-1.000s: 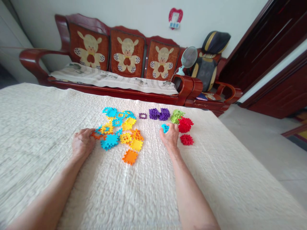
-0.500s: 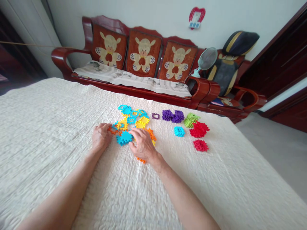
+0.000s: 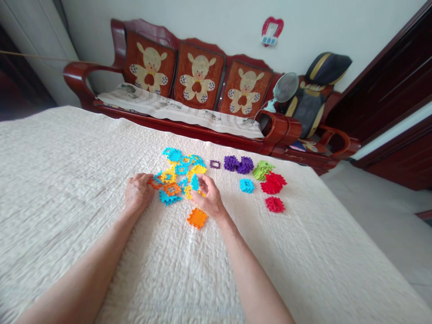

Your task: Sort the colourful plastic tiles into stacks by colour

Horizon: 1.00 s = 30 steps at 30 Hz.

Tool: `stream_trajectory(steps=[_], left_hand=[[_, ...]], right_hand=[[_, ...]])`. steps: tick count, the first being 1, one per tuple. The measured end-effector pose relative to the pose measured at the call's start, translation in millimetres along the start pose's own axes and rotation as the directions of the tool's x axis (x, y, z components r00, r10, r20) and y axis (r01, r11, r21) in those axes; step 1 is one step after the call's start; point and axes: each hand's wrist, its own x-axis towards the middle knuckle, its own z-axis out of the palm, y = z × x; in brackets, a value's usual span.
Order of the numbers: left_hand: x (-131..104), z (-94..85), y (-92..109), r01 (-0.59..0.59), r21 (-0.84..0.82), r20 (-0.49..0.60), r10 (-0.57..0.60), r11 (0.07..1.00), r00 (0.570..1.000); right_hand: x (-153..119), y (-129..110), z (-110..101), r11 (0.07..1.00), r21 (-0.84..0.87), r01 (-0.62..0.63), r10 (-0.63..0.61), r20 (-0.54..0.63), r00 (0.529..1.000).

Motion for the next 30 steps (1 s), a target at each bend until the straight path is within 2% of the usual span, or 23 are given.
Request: stream_trajectory(steps=[2, 4, 7, 10, 15, 20, 26, 30], left_hand=[[0.1, -0.7, 0.3, 0.002, -0.004, 0.004, -0.002, 1.000, 1.000], [0.4, -1.7, 0.6, 0.000, -0.007, 0.006, 0.000, 1.000, 1.000], [1.0, -3.0, 0.9, 0.002, -0.016, 0.015, -0.002, 1.000, 1.000], [1.1, -3.1, 0.7, -0.003, -0.020, 0.014, 0.003, 1.000, 1.000], [1.1, -1.8, -1.4, -0.045, -0.001, -0.003, 0.045, 0.999, 0.999], [2.4, -0.3, -4.0, -0.063, 0.028, 0.003, 0.063, 0.998, 0.998], [0.9, 1.8, -5.5, -0.052, 0.014, -0.008, 0.052, 0.999, 0.999], [-1.0, 1.3, -5.5, -0.032, 0.011, 0.005, 0.032, 0.999, 0.999]], right_hand=[[-8.8, 3.7, -13.9, 0.962, 0.236, -0.138, 0.146, -0.014, 0.989], [-16.9, 6.6, -23.1, 0.906, 0.374, -0.199, 0.222, -0.020, 0.975], [-23.2, 8.4, -29.8, 0.877, 0.436, -0.200, 0.240, -0.040, 0.970], [-21.8, 10.5, -35.9, 0.881, 0.447, -0.154, 0.203, -0.065, 0.977], [-17.0, 21.6, -54.2, 0.936, 0.346, -0.065, 0.129, -0.164, 0.978], [-16.6, 29.7, -67.6, 0.975, 0.216, -0.054, 0.093, -0.172, 0.981], [-18.1, 32.6, -66.6, 0.999, 0.028, -0.036, 0.039, -0.147, 0.988], [-19.2, 38.7, -64.7, 0.997, -0.072, -0.041, 0.029, -0.170, 0.985]])
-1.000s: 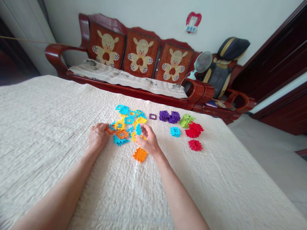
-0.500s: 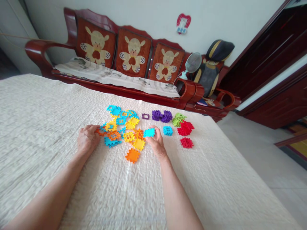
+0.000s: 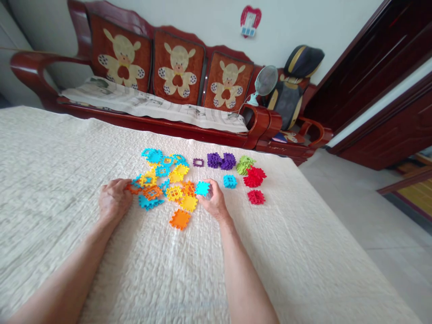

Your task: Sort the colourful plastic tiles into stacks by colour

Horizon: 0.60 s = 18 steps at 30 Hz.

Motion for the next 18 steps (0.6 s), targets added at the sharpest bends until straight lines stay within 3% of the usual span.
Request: stream_trajectory(steps=[7, 13, 18], left_hand=[[-0.6, 0.7, -4.4, -0.023, 0.011, -0.004, 0.023, 1.000, 1.000], [2.0, 3.3, -9.4, -0.053, 0.016, -0.010, 0.053, 0.998, 0.999], [0.6, -0.5, -3.9, -0.031, 0.006, -0.003, 0.031, 0.999, 1.000]], right_hand=[[-2.6, -0.2, -0.7, 0.997, -0.081, -0.016, 0.008, -0.105, 0.994], [-4.6, -12.4, -3.0, 0.993, -0.115, -0.019, 0.007, -0.097, 0.995], [-4.5, -8.4, -5.7, 0.970, -0.240, 0.038, -0.057, -0.072, 0.996]])
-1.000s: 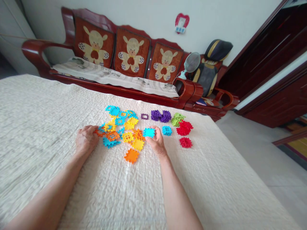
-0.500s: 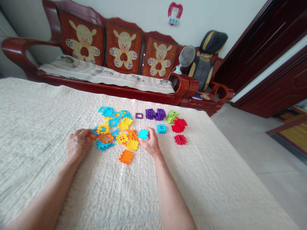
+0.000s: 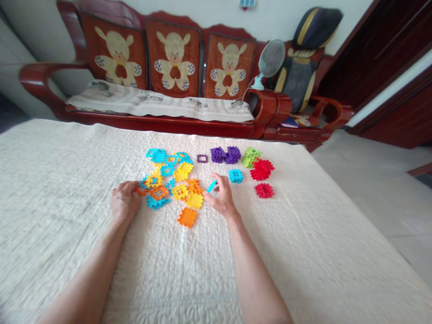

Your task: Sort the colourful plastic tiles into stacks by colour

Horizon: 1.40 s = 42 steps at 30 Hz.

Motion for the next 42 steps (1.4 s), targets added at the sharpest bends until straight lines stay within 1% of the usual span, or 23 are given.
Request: stream_trajectory(steps=[2, 6, 11, 14, 16, 18, 21, 24, 28, 30, 34, 37, 39, 42], left_hand=[[0.0, -1.0, 2.5, 0.001, -0.005, 0.004, -0.001, 1.000, 1.000], [0.2, -1.6, 5.3, 0.049, -0.022, -0.007, -0.049, 0.999, 0.999], [-0.4, -3.5, 7.3, 0.083, -0.051, 0.015, -0.083, 0.995, 0.996], [-0.1, -4.3, 8.3, 0.096, -0.062, 0.022, -0.094, 0.994, 0.995], [0.0, -4.6, 9.0, 0.096, -0.063, 0.023, -0.095, 0.993, 0.995], [-0.1, -5.0, 9.9, 0.092, -0.056, 0.023, -0.091, 0.994, 0.996], [-0.9, -6.0, 11.7, 0.091, -0.044, 0.021, -0.090, 0.995, 0.996], [-1.9, -7.0, 13.4, 0.090, -0.042, 0.018, -0.090, 0.995, 0.996], [-2.6, -6.9, 13.5, 0.080, -0.057, 0.022, -0.079, 0.995, 0.997], [-2.7, -5.9, 12.5, 0.070, -0.064, 0.023, -0.069, 0.996, 0.997], [-2.7, -3.9, 11.0, 0.081, -0.073, 0.023, -0.079, 0.994, 0.997], [-2.7, -3.5, 11.6, 0.085, -0.084, 0.025, -0.083, 0.993, 0.996], [-2.6, -3.6, 12.3, 0.090, -0.084, 0.023, -0.089, 0.992, 0.996], [-2.5, -3.1, 12.5, 0.093, -0.084, 0.016, -0.092, 0.992, 0.996]], right_hand=[[0.3, 4.2, 0.9, 1.000, -0.028, -0.007, 0.007, 0.026, 1.000], [1.3, 6.5, 1.4, 0.999, -0.052, 0.012, -0.007, 0.110, 0.994], [2.8, -7.3, -0.1, 0.988, -0.122, 0.099, -0.074, 0.199, 0.977], [1.2, -16.1, 6.8, 0.978, -0.162, 0.135, -0.087, 0.271, 0.959], [-1.5, -18.8, 15.0, 0.970, -0.178, 0.166, -0.108, 0.296, 0.949], [-4.5, -18.8, 23.4, 0.965, -0.173, 0.197, -0.140, 0.293, 0.946], [-7.4, -16.5, 31.6, 0.963, -0.156, 0.218, -0.176, 0.244, 0.953], [-8.1, -16.3, 34.4, 0.963, -0.165, 0.211, -0.178, 0.198, 0.964], [-10.6, -20.0, 36.9, 0.965, -0.147, 0.216, -0.176, 0.243, 0.954], [-13.4, -21.5, 38.3, 0.966, -0.137, 0.220, -0.183, 0.242, 0.953], [-14.6, -23.5, 40.5, 0.970, -0.098, 0.221, -0.204, 0.163, 0.965], [1.5, -25.9, 45.7, 0.968, -0.090, 0.234, -0.225, 0.103, 0.969], [23.2, -27.9, 53.9, 0.961, -0.094, 0.262, -0.252, 0.104, 0.962], [64.3, -30.7, 74.0, 0.949, -0.107, 0.297, -0.280, 0.148, 0.949]])
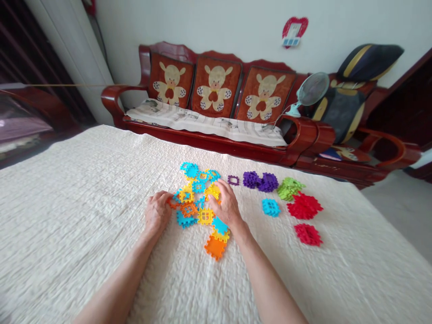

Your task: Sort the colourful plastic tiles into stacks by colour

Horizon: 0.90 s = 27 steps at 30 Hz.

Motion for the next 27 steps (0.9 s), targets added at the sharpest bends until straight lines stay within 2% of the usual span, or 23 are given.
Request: stream_trajectory(steps=[6, 8, 11, 14, 18, 23, 27], left_hand=[[0.3, 1.8, -1.9, -0.026, 0.002, -0.012, 0.026, 1.000, 1.000], [0.2, 2.4, -2.2, -0.032, 0.001, -0.015, 0.032, 0.999, 0.999], [0.1, 3.7, -3.0, -0.031, 0.000, -0.025, 0.031, 1.000, 0.999], [0.0, 5.7, -4.7, -0.032, 0.002, -0.032, 0.032, 0.999, 0.999], [0.8, 9.7, -7.5, -0.052, -0.002, -0.046, 0.051, 0.999, 0.998], [1.8, 13.5, -9.7, -0.047, -0.042, -0.122, 0.042, 0.998, 0.992], [2.1, 12.9, -9.5, -0.035, -0.048, -0.114, 0.029, 0.998, 0.993]], right_hand=[[70.8, -1.0, 46.7, 0.991, -0.074, 0.113, -0.101, 0.149, 0.984], [85.7, -5.3, 62.1, 0.985, -0.148, 0.090, -0.061, 0.192, 0.980], [96.3, -9.8, 78.5, 0.961, -0.275, -0.007, 0.074, 0.236, 0.969], [87.6, -13.4, 84.1, 0.937, -0.350, -0.009, 0.121, 0.301, 0.946], [57.0, -23.3, 78.4, 0.907, -0.417, 0.058, 0.097, 0.339, 0.936], [30.0, -36.3, 70.3, 0.911, -0.394, 0.119, 0.043, 0.378, 0.925], [23.9, -44.3, 68.6, 0.925, -0.352, 0.142, 0.013, 0.404, 0.915]])
